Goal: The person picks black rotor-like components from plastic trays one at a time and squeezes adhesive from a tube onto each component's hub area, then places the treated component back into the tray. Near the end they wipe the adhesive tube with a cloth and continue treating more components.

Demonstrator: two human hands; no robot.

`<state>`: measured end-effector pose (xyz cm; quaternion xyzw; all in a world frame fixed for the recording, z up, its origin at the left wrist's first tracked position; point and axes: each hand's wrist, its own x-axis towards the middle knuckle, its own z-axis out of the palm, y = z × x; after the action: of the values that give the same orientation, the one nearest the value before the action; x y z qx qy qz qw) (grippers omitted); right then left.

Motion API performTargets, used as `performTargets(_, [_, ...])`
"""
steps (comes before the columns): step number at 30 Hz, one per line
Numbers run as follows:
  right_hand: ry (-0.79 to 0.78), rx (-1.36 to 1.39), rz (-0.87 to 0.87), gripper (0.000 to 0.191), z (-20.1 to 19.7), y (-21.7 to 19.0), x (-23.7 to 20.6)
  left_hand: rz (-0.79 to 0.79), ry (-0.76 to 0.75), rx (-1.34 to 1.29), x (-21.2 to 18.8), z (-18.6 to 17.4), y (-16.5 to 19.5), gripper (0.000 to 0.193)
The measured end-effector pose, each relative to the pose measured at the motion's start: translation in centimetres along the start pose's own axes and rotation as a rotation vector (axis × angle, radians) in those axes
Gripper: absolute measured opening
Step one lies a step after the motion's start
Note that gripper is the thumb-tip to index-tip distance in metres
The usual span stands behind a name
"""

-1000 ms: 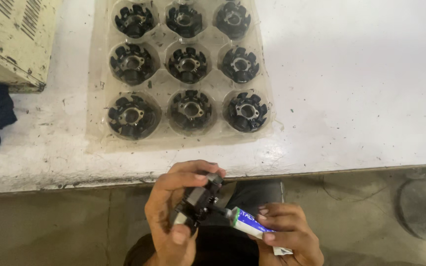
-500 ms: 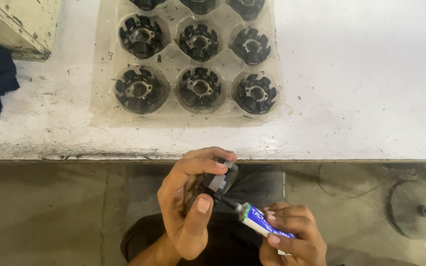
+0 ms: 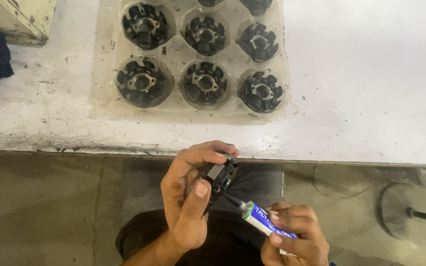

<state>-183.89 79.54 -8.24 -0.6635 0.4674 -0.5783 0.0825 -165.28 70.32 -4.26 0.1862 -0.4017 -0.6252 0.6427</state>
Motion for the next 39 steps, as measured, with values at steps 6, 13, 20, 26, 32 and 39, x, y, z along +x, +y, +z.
performTargets(6, [-0.038, -0.005, 0.037, 0.037, -0.2, 0.1, -0.1, -0.008, 0.055, -0.062, 0.0, -0.4, -0.4, 0.04])
performTargets(13, [0.085, -0.087, 0.1, 0.04, 1.1, -0.7, 0.3, -0.239, 0.384, -0.621, 0.3, 1.0, -1.2, 0.053])
performTargets(20, [0.075, -0.076, 0.003, 0.041, 1.2, 0.0, 0.9, -0.387, 0.482, -0.744, 0.1, 1.6, -1.7, 0.048])
performTargets(26, [0.033, -0.052, 0.043, 0.043, 0.6, 0.2, 0.5, -0.4, 0.502, -0.757, 0.2, 1.3, -2.1, 0.045])
performTargets(32, [0.019, -0.041, 0.085, 0.046, 0.2, 0.5, 0.0, -0.42, 0.536, -0.749, 0.4, 1.1, -2.6, 0.044])
performTargets(39, [-0.002, -0.01, 0.113, 0.049, 0.0, 0.5, -0.1, -0.478, 0.589, -0.737, 0.6, 1.0, -2.7, 0.045])
